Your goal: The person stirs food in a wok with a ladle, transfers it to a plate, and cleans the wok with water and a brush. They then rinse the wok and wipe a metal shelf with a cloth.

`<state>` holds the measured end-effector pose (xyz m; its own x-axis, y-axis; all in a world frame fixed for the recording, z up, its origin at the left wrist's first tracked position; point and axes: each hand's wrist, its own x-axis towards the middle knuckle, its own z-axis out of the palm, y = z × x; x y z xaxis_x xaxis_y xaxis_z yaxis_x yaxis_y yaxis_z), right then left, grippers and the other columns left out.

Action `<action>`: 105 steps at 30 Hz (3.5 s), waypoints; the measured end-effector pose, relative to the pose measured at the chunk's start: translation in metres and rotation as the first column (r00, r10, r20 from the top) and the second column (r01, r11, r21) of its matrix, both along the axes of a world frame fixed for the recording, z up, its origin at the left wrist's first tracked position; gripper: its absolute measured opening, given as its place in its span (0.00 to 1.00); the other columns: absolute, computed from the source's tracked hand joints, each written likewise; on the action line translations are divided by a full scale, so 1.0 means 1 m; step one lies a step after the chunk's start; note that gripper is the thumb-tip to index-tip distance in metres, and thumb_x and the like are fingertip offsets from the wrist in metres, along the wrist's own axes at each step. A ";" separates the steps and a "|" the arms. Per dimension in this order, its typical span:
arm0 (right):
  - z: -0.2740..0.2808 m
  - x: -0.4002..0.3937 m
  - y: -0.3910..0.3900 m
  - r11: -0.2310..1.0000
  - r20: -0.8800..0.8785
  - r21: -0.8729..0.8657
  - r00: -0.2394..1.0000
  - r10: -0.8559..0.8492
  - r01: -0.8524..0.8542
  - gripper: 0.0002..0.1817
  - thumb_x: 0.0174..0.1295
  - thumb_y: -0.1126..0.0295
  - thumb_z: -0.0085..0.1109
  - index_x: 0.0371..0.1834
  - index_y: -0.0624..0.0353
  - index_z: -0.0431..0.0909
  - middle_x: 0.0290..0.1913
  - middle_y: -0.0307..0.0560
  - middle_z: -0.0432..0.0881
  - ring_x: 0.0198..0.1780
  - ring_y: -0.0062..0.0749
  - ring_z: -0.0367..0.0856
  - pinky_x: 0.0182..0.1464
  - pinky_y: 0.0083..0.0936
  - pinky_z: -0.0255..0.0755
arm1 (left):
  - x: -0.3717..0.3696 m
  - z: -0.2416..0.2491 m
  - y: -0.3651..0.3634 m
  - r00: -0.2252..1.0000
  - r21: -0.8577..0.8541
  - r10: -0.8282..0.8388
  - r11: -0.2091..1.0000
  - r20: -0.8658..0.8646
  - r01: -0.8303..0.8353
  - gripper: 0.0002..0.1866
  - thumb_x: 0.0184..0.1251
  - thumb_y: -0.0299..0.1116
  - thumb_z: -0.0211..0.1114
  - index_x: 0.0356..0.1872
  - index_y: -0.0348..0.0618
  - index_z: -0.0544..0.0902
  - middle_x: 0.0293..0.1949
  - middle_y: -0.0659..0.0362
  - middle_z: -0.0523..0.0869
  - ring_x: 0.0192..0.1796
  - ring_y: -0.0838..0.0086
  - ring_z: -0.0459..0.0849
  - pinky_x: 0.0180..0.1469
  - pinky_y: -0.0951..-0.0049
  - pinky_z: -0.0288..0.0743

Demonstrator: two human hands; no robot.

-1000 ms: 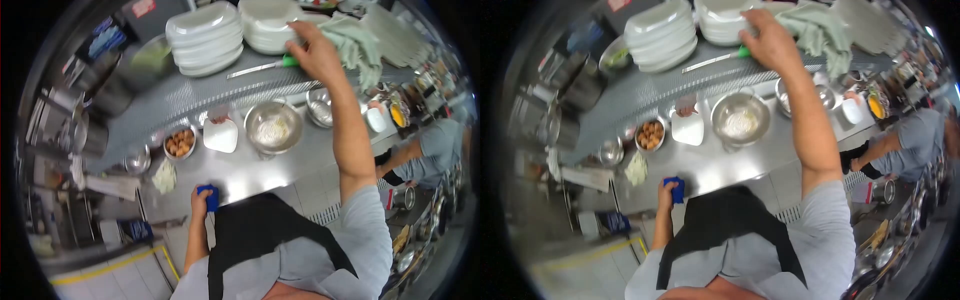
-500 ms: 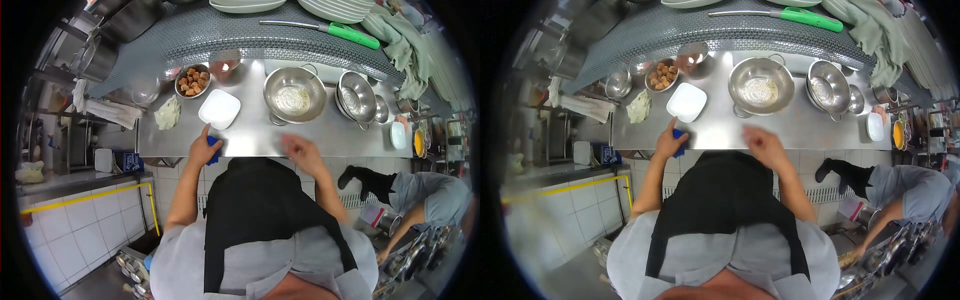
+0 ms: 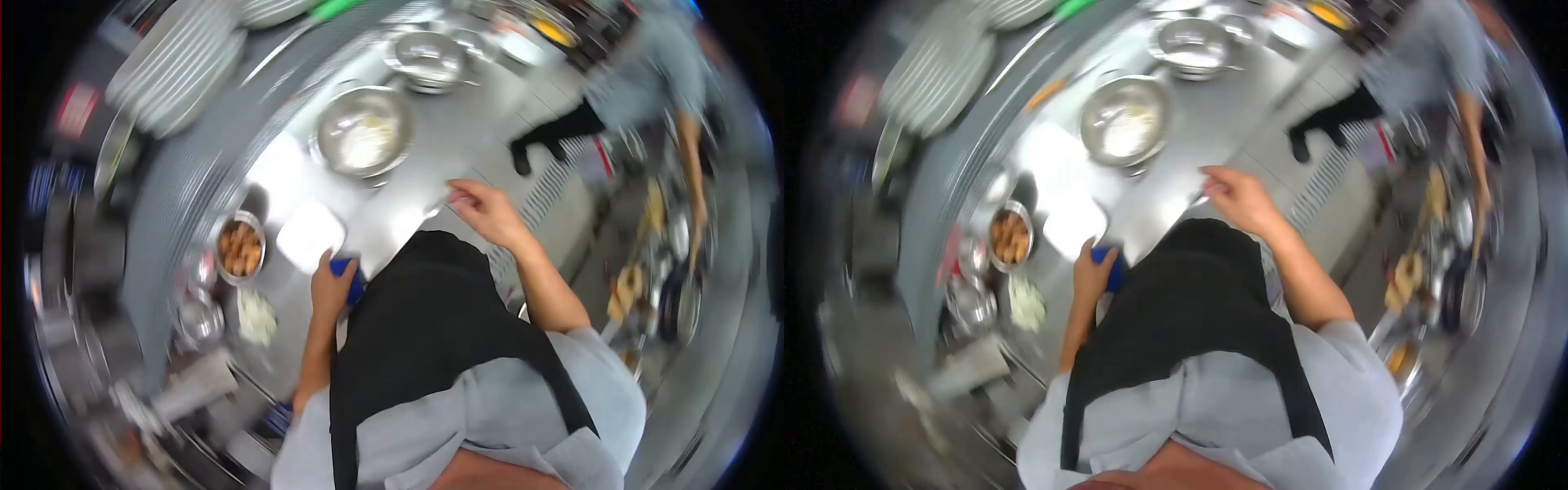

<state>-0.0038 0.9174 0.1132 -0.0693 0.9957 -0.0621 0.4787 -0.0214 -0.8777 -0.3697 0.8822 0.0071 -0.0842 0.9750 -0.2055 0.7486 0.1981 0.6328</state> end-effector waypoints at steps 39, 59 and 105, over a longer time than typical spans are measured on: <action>-0.047 -0.209 -1.121 -0.594 0.589 0.556 -0.780 -0.211 0.581 0.26 0.64 0.64 0.65 0.67 0.51 0.81 0.56 0.54 0.87 0.55 0.51 0.86 0.60 0.43 0.79 | 0.114 0.004 -0.463 0.538 -0.518 -0.416 0.171 0.733 0.838 0.26 0.70 0.41 0.73 0.62 0.37 0.79 0.50 0.54 0.86 0.48 0.67 0.87 0.48 0.64 0.84; -0.089 -0.266 -1.089 -0.560 0.428 0.210 -0.591 -0.684 0.801 0.32 0.71 0.67 0.62 0.79 0.51 0.68 0.53 0.60 0.87 0.53 0.53 0.88 0.54 0.40 0.81 | 0.212 0.036 -0.631 0.155 -0.368 -0.585 -0.264 0.796 0.891 0.23 0.67 0.35 0.77 0.56 0.38 0.76 0.43 0.55 0.85 0.42 0.71 0.87 0.44 0.68 0.85; 0.005 -0.111 -0.954 -0.236 -0.899 -0.258 -0.322 -0.297 0.937 0.33 0.74 0.72 0.55 0.82 0.57 0.61 0.33 0.38 0.73 0.22 0.16 0.70 0.23 0.19 0.66 | 0.366 0.024 -0.632 0.185 -0.391 -0.467 -0.397 0.865 0.830 0.20 0.74 0.37 0.71 0.58 0.37 0.77 0.47 0.54 0.86 0.46 0.69 0.88 0.50 0.65 0.85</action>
<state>-0.1149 -0.0368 0.1182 0.9637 -0.1565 -0.2164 -0.0554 0.6753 -0.7354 -0.0032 0.2497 0.0309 0.6860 -0.5099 -0.5191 0.6354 0.0722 0.7688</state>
